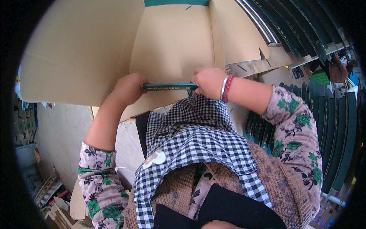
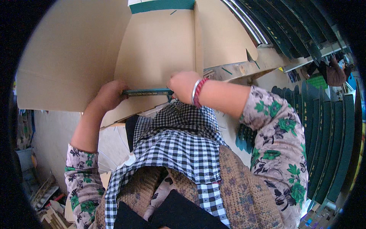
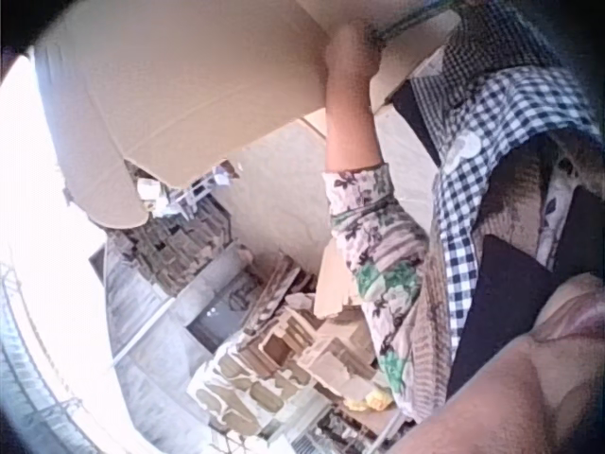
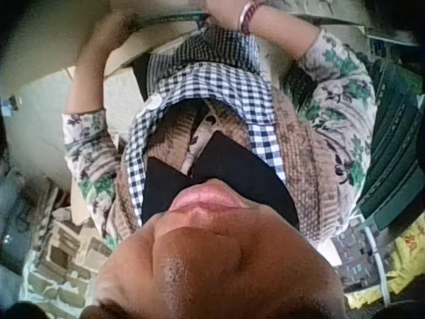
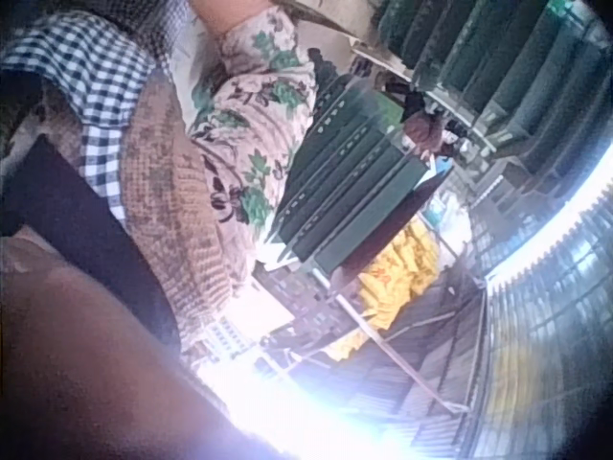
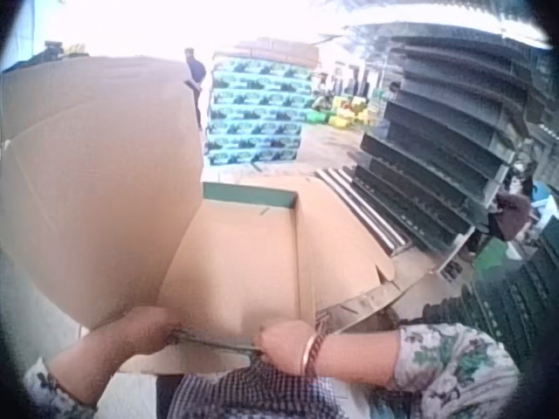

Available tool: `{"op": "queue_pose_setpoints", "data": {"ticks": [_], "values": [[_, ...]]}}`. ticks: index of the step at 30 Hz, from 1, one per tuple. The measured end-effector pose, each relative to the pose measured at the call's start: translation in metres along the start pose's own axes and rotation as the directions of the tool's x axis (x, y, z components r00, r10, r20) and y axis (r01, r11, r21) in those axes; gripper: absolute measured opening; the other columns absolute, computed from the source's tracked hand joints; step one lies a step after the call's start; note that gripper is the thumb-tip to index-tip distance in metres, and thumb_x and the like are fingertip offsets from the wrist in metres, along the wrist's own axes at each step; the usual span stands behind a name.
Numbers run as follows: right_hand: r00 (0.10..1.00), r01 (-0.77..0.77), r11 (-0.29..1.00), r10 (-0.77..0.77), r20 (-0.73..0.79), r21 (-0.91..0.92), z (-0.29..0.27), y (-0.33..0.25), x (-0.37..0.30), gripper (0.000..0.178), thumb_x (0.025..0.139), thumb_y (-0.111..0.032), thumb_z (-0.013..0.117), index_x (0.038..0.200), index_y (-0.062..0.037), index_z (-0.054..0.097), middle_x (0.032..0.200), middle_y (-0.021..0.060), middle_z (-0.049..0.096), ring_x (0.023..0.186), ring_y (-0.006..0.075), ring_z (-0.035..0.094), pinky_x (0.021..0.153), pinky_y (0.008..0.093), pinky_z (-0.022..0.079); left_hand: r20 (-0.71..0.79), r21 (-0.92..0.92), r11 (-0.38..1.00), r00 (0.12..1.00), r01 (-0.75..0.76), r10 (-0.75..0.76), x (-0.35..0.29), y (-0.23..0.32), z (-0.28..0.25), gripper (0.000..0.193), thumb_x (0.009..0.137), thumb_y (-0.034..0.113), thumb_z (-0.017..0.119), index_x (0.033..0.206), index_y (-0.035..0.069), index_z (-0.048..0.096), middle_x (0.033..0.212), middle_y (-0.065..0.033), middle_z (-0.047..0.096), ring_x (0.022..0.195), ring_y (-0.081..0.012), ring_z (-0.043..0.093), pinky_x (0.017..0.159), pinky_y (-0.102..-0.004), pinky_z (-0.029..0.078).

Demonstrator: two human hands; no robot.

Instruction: The person folds flat cardboard sheets into box shapes and inserts green rectangular inserts into the sides. They repeat this process for multiple boxes, stacking the finished units on a nearby table.

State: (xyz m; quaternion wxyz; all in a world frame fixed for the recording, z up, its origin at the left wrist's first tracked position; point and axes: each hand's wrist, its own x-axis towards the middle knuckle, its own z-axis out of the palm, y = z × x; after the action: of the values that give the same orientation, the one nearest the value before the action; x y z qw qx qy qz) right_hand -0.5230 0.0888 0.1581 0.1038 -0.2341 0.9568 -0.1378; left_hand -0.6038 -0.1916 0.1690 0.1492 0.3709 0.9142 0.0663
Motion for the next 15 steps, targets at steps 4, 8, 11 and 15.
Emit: {"op": "queue_pose_setpoints", "data": {"ticks": [4,8,11,15], "values": [[0.979,-0.006,0.998,-0.007,-0.204,-0.064,0.011,-0.02,-0.019,0.016,0.076,-0.018,0.069,0.082,-0.0071,0.059,0.078,0.0114,0.059,0.074,0.0323,0.062,0.064,0.0437,0.05,0.004,-0.007,1.0,1.0,-0.021,0.021,-0.003,0.004,-0.002,0.013,0.075,0.011,0.069,0.088,0.01,0.07,0.088,-0.0135,0.065,0.087,-0.0342,0.062,0.074,-0.0429,0.05],[0.962,0.195,0.981,-0.187,-0.201,0.023,0.025,-0.003,-0.012,0.015,0.074,-0.015,0.07,0.078,-0.0055,0.06,0.076,0.0133,0.061,0.073,0.0341,0.062,0.063,0.0445,0.05,0.156,0.076,0.994,0.984,0.077,-0.088,-0.003,-0.001,-0.005,0.015,0.074,0.015,0.071,0.087,0.009,0.07,0.089,-0.0155,0.065,0.087,-0.0352,0.062,0.074,-0.0428,0.05],[0.952,0.307,0.923,-0.292,-0.096,0.234,0.026,0.011,-0.003,0.015,0.073,-0.015,0.07,0.073,-0.0034,0.059,0.073,0.0151,0.062,0.072,0.0365,0.061,0.063,0.0451,0.049,0.253,0.113,0.992,0.964,0.059,-0.087,-0.001,-0.006,-0.008,0.016,0.074,0.016,0.072,0.087,0.008,0.069,0.088,-0.0165,0.065,0.086,-0.0362,0.063,0.072,-0.0434,0.05],[0.993,0.085,0.969,-0.102,0.06,0.234,0.013,-0.044,0.01,0.023,0.077,-0.024,0.066,0.072,-0.0014,0.061,0.073,0.0193,0.062,0.072,0.0385,0.061,0.067,0.0473,0.049,0.195,0.034,0.999,0.98,-0.032,0.025,-0.004,-0.025,-0.03,0.015,0.072,0.013,0.072,0.086,0.008,0.07,0.09,-0.0159,0.066,0.092,-0.0349,0.062,0.078,-0.0438,0.049]]}}
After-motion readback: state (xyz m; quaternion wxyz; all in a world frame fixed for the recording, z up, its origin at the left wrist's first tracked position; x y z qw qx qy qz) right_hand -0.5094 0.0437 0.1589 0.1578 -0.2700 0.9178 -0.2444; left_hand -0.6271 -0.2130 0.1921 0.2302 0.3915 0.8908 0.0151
